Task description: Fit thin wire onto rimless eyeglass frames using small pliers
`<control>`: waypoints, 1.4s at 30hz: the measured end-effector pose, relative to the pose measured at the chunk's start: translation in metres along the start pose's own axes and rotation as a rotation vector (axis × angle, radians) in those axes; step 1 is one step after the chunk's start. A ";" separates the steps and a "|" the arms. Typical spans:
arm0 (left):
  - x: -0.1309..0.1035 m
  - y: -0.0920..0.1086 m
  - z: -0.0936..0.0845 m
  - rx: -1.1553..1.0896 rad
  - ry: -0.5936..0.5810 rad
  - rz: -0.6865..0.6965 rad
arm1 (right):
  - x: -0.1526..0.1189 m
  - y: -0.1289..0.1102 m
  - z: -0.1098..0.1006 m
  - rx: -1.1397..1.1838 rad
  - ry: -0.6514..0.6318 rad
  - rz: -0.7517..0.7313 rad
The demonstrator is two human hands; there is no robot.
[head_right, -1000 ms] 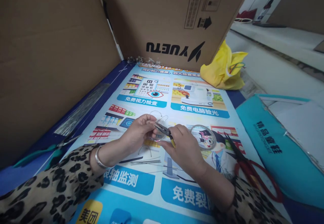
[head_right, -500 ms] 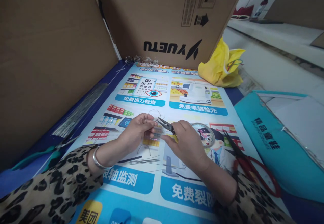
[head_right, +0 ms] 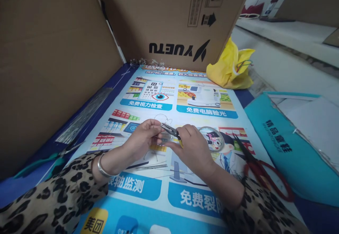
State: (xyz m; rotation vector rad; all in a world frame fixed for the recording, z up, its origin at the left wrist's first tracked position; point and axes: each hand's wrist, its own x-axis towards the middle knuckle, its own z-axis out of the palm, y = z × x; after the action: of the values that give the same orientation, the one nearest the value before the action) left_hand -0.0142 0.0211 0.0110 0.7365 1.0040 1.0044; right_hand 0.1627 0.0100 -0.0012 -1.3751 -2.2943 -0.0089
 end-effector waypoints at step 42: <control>-0.006 -0.008 0.000 0.034 -0.293 -0.188 | 0.007 -0.002 -0.013 0.884 -0.223 0.515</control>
State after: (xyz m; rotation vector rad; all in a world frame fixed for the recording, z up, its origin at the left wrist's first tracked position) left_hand -0.0129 0.0128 0.0062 0.7768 0.8191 0.6950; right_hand 0.1636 0.0118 0.0139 -1.4193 -1.6421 1.2064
